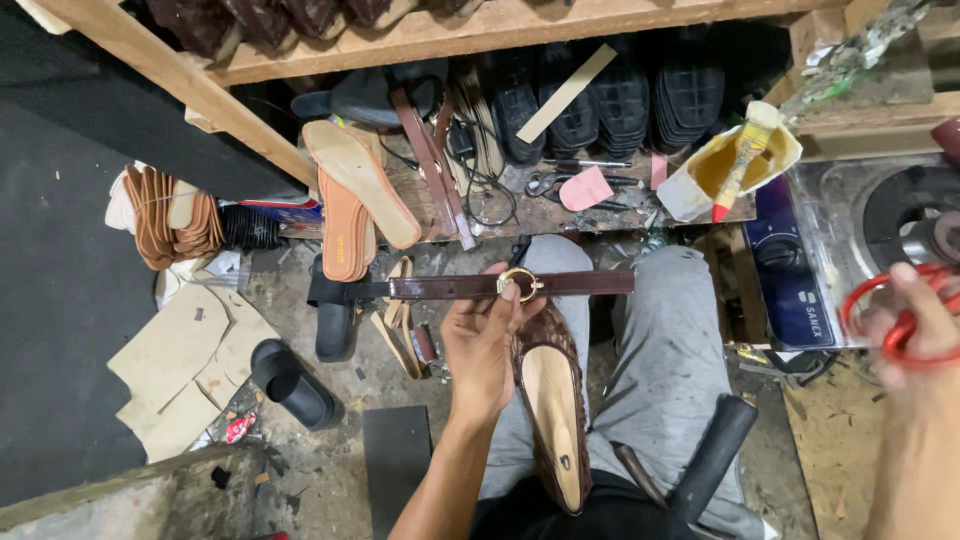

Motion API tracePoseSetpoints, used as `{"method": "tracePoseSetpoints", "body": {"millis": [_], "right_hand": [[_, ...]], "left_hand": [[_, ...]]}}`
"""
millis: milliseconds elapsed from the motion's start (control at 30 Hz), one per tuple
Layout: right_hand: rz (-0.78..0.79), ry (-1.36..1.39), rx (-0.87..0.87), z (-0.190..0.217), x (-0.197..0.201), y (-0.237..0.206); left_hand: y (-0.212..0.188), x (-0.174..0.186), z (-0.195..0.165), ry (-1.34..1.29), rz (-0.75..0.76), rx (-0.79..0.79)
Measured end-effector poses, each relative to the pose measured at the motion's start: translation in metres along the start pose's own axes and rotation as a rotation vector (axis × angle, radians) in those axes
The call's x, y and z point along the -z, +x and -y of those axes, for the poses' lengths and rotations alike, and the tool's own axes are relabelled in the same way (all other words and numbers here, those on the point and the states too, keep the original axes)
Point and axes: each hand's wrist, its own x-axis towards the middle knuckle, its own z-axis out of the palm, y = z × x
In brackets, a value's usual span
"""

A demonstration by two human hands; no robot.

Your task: The person fits a buckled strap around a shoe upper mounted on a last, hammers the upper to set it, brushes glue onto the sole area, and presses and aligns the insole into the shoe while seated at a workbench.

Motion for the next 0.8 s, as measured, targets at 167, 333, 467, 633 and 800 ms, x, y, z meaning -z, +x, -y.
{"method": "tracePoseSetpoints", "body": {"millis": [167,333,467,633,800], "right_hand": [[-0.066,-0.329,-0.51,-0.061,-0.097,-0.052],[0.21,-0.886,-0.375,-0.104,-0.166,-0.074],[0.363,-1.214,-0.211,-0.103,-0.194,-0.071],[0.39,-1.193,-0.178,-0.106,-0.2,-0.064],[0.321,-1.097,-0.269,-0.12,-0.182,-0.071]], "left_hand": [[0.004,-0.018,-0.006,-0.001,0.029,-0.024],[-0.003,-0.028,-0.01,0.018,0.028,-0.032],[-0.013,-0.025,-0.009,0.031,0.026,-0.002],[-0.026,-0.019,-0.002,0.022,0.037,0.032],[-0.029,-0.012,0.006,-0.003,0.022,0.05]]}}
